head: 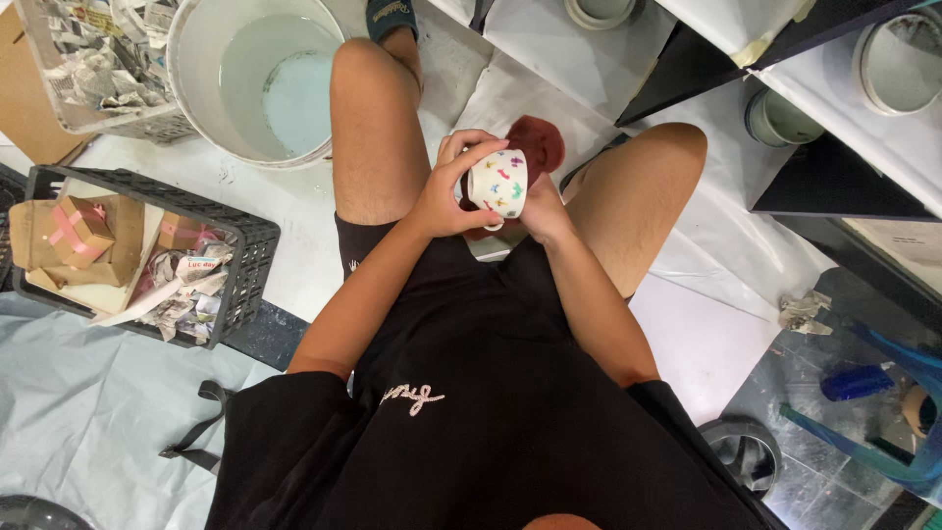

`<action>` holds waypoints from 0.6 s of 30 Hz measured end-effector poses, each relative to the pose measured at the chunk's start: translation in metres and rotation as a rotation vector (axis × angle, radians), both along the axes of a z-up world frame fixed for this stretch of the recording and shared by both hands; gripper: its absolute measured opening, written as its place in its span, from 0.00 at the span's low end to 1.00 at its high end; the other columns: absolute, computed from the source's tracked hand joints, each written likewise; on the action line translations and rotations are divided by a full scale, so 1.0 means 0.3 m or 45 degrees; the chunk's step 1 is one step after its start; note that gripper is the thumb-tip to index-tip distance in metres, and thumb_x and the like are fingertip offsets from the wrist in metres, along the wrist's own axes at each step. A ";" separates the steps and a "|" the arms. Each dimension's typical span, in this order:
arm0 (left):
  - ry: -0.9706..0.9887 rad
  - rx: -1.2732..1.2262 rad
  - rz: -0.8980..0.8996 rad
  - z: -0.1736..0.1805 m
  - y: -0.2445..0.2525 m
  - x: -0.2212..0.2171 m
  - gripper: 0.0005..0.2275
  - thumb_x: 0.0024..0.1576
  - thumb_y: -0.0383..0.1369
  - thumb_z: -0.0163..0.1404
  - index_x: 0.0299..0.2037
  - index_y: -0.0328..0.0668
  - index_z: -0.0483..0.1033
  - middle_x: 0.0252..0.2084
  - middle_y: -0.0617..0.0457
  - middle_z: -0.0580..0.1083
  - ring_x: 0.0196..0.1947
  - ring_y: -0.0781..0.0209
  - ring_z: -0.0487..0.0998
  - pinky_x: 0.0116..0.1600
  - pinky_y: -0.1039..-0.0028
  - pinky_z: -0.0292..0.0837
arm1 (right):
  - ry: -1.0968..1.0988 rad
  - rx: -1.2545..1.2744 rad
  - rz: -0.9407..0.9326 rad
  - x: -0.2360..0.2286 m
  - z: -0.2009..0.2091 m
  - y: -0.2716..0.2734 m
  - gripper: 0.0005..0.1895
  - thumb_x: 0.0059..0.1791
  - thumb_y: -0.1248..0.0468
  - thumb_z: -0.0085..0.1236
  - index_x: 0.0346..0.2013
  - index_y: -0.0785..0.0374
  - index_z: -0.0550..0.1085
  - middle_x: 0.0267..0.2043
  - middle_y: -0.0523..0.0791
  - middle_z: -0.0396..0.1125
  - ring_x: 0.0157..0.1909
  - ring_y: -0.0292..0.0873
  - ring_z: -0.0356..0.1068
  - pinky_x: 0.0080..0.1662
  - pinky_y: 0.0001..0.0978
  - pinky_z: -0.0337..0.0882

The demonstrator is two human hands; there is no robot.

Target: The person sits on the floor and wipes a white ceramic mug with a red cloth, then places it on a shelf. They repeat the process with a small white bowl, wiping it thoroughly before placing it on the shelf.

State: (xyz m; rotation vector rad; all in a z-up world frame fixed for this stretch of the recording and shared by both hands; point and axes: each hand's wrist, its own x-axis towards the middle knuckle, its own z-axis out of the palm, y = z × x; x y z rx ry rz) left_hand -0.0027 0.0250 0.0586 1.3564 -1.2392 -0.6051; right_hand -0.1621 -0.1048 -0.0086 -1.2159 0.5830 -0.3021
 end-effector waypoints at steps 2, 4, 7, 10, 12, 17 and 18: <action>-0.024 -0.007 0.012 -0.040 0.002 0.002 0.39 0.39 0.43 0.69 0.65 0.41 0.73 0.63 0.46 0.67 0.66 0.48 0.65 0.73 0.59 0.58 | 0.101 -0.147 -0.047 -0.004 -0.008 -0.004 0.19 0.52 0.71 0.64 0.57 0.71 0.74 0.54 0.50 0.73 0.52 0.40 0.73 0.53 0.35 0.74; 0.151 0.031 0.001 -0.104 0.010 0.005 0.40 0.46 0.46 0.67 0.68 0.39 0.68 0.66 0.46 0.69 0.68 0.48 0.69 0.74 0.60 0.61 | 0.073 -0.221 -0.134 -0.014 -0.016 0.000 0.20 0.52 0.69 0.63 0.58 0.71 0.73 0.56 0.50 0.72 0.55 0.41 0.71 0.57 0.34 0.72; 0.563 -0.011 -0.001 -0.214 -0.015 0.000 0.42 0.53 0.57 0.60 0.71 0.36 0.62 0.66 0.43 0.70 0.66 0.48 0.71 0.72 0.59 0.66 | -0.089 -0.130 -0.347 -0.008 -0.021 -0.011 0.25 0.55 0.60 0.56 0.63 0.70 0.66 0.61 0.48 0.67 0.61 0.41 0.67 0.62 0.33 0.67; 1.284 0.013 0.007 -0.287 -0.027 0.008 0.45 0.55 0.67 0.46 0.71 0.36 0.59 0.67 0.42 0.68 0.66 0.48 0.70 0.71 0.57 0.67 | -0.143 0.134 -0.542 -0.005 -0.020 -0.019 0.29 0.58 0.49 0.47 0.64 0.70 0.65 0.60 0.48 0.67 0.60 0.42 0.67 0.62 0.35 0.67; 1.627 -0.043 -0.071 -0.297 -0.008 0.022 0.45 0.57 0.70 0.38 0.71 0.36 0.60 0.65 0.39 0.68 0.64 0.45 0.72 0.70 0.54 0.68 | -0.278 0.256 -0.568 0.009 -0.018 -0.021 0.31 0.59 0.45 0.43 0.64 0.70 0.64 0.55 0.51 0.69 0.56 0.46 0.70 0.60 0.39 0.69; 1.868 -0.292 -0.282 -0.263 0.023 0.060 0.46 0.54 0.72 0.30 0.65 0.36 0.67 0.61 0.40 0.72 0.62 0.40 0.77 0.59 0.57 0.73 | 0.203 -0.446 0.020 0.035 0.013 0.026 0.26 0.61 0.49 0.43 0.59 0.70 0.72 0.52 0.50 0.72 0.57 0.45 0.70 0.60 0.37 0.68; 1.881 -0.283 -0.263 -0.263 0.025 0.057 0.46 0.54 0.72 0.30 0.66 0.37 0.67 0.61 0.40 0.73 0.59 0.41 0.77 0.58 0.57 0.74 | 0.290 -0.496 0.134 0.036 0.024 0.041 0.25 0.62 0.50 0.43 0.58 0.69 0.73 0.50 0.50 0.73 0.57 0.45 0.71 0.59 0.37 0.68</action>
